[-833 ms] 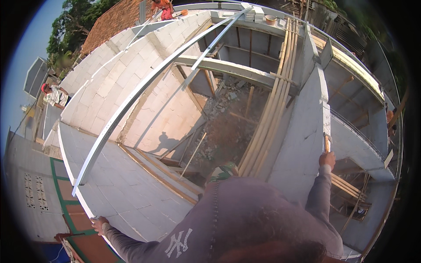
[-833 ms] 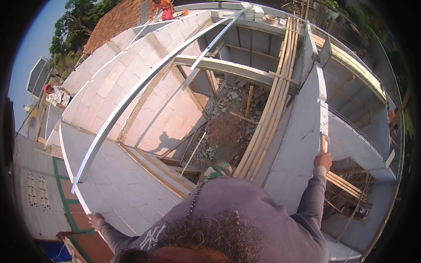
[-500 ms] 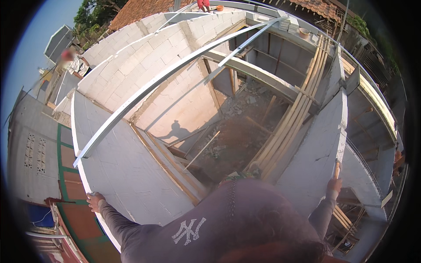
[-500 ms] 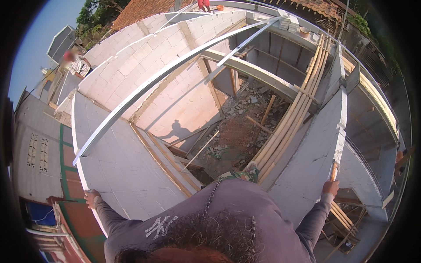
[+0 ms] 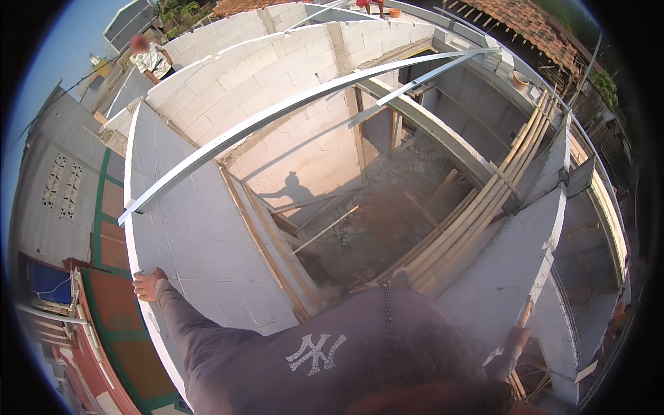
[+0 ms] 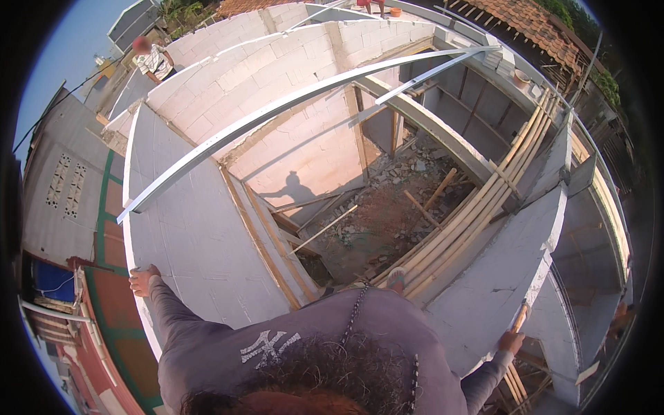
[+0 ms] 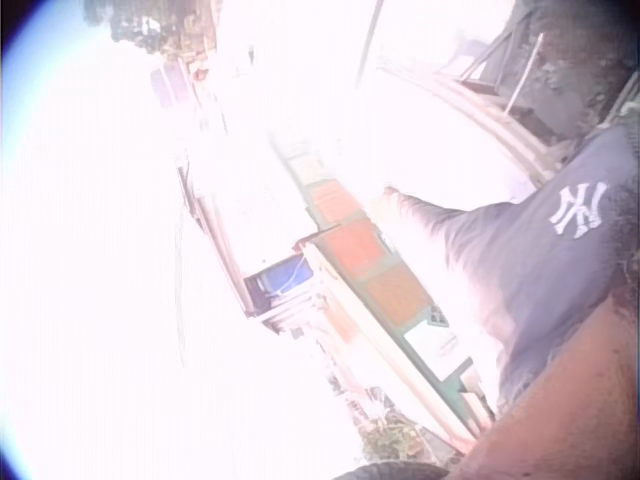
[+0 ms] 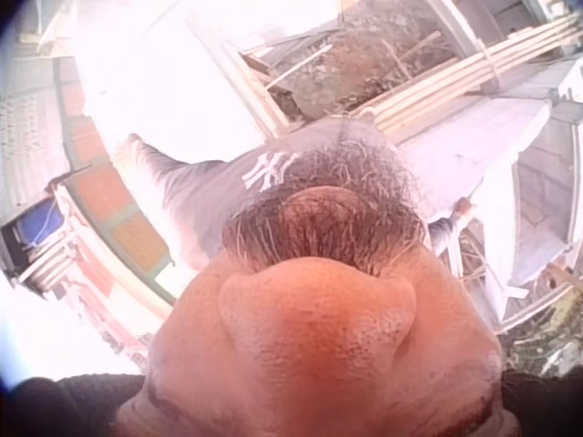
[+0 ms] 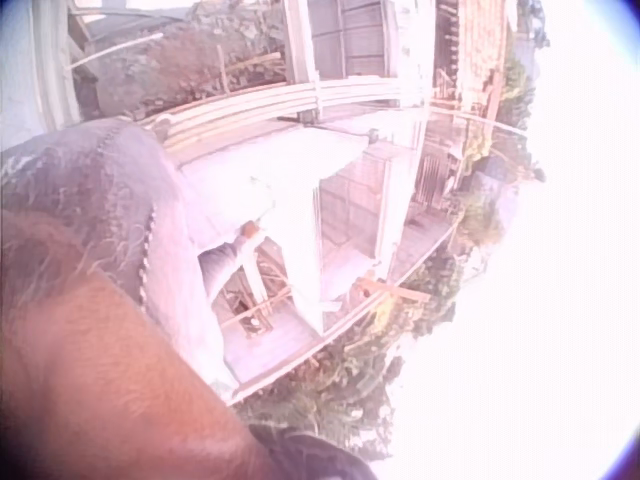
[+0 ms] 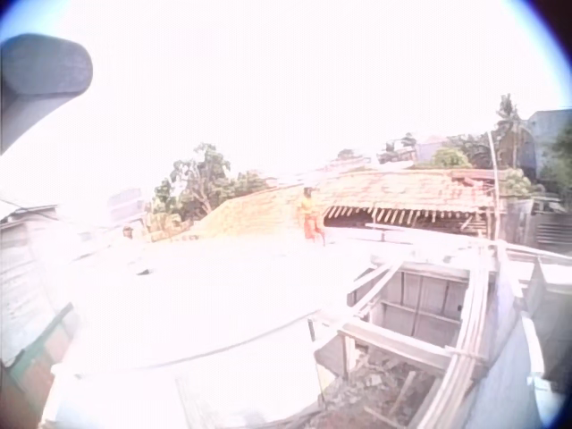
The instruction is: The person installs metal roof framing on top of a concrete block wall by positioning a long metal stud and hammering it into place.
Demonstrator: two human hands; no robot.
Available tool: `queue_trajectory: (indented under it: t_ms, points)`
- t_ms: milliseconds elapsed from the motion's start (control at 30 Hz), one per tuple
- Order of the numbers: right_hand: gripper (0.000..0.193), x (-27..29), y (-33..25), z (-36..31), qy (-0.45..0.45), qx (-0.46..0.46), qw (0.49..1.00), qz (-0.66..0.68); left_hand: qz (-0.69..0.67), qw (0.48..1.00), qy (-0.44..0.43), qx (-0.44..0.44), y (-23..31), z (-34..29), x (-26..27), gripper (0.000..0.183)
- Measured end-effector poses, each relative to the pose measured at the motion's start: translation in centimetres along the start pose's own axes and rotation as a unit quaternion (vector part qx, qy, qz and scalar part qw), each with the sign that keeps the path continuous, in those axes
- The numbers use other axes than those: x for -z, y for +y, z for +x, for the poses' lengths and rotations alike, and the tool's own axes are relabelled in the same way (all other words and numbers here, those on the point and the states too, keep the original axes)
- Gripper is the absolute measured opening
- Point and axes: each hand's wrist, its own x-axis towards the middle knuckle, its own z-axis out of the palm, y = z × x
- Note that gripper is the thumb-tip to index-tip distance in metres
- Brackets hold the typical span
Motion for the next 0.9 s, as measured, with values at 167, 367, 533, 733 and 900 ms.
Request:
queue_trajectory:
  t_ms: [167,367,533,733,900]
  points:
    - [0.039,4.8,-6.5,-3.9,-0.006,-0.051,0.999,-0.006,0.01,0.999,0.037,-0.004,-1.3,1.2,-2.3,0.082]
    - [0.039,9.2,-13.0,-9.0,0.036,-0.092,0.994,-0.036,0.037,0.998,0.035,-0.044,-1.8,3.7,-2.7,0.072]
    - [0.038,10.5,-13.5,-11.0,0.056,-0.098,0.993,-0.036,-0.004,0.998,0.037,-0.046,-1.4,7.4,-2.1,0.071]
    - [0.037,11.1,-16.4,-11.4,0.042,-0.106,0.993,-0.009,-0.047,0.994,0.091,-0.029,-4.9,1.8,0.4,0.076]
    - [0.036,11.4,-16.0,-11.4,0.039,-0.108,0.993,-0.016,-0.073,0.994,0.069,-0.053,-4.7,1.3,-0.3,0.076]
